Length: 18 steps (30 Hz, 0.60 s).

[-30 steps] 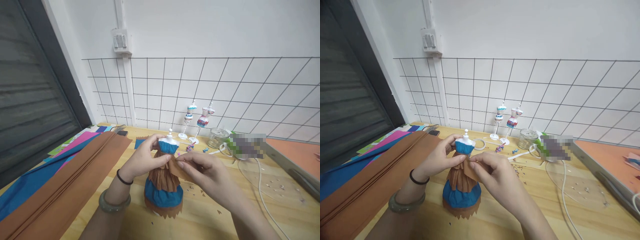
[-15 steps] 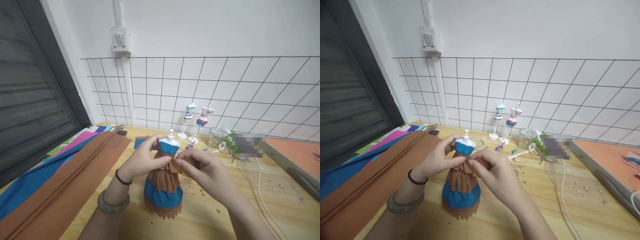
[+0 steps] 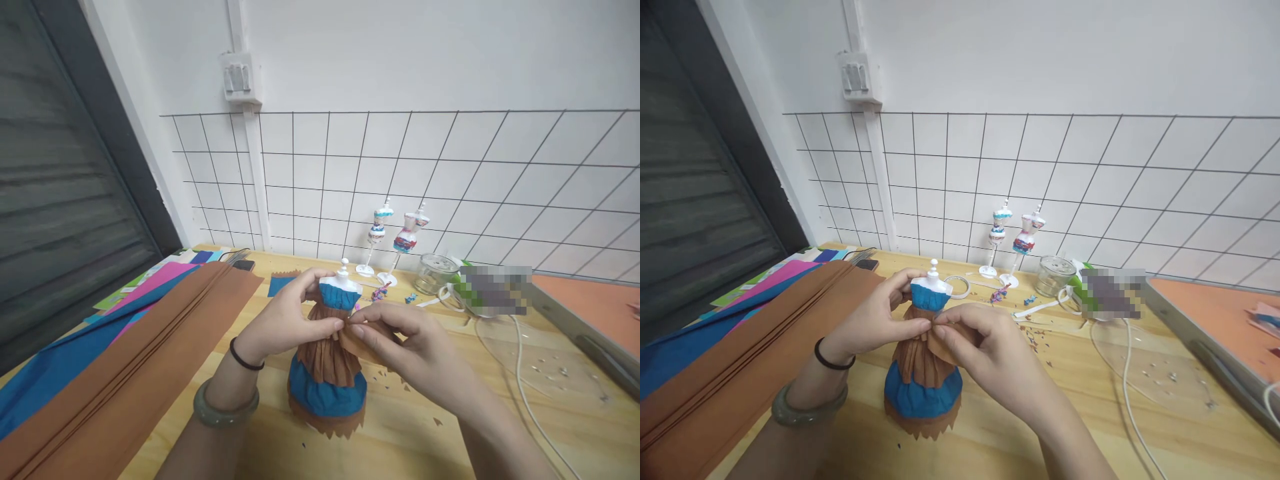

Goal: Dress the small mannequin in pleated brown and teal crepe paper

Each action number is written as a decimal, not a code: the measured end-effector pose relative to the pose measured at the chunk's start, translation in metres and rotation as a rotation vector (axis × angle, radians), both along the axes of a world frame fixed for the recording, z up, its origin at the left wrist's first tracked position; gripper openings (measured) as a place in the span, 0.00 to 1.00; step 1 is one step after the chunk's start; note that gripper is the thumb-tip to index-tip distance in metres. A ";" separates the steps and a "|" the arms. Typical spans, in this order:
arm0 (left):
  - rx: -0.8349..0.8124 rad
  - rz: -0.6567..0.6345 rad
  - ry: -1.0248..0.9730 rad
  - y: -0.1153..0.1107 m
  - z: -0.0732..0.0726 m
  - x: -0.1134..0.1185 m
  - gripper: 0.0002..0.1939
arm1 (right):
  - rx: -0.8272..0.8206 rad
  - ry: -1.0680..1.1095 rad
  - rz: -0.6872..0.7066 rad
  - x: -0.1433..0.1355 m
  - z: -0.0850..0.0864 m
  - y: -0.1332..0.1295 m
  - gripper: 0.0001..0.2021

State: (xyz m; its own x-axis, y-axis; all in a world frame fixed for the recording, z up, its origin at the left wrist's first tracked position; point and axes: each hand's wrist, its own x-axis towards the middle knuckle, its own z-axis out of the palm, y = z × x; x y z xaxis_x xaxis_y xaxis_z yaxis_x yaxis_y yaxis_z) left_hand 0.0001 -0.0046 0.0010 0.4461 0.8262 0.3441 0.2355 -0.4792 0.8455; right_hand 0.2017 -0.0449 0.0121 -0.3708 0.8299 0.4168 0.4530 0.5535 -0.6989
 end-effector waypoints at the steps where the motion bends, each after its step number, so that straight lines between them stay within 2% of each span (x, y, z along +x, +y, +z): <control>1: 0.001 -0.001 0.002 0.000 0.000 0.000 0.27 | 0.003 0.002 0.001 0.000 0.000 0.000 0.08; 9: 0.000 -0.001 0.009 0.000 0.003 0.000 0.28 | -0.006 0.097 -0.026 -0.004 -0.002 0.005 0.07; 18: 0.020 -0.015 0.001 -0.001 0.003 0.001 0.26 | -0.081 0.098 -0.112 -0.006 -0.005 0.006 0.09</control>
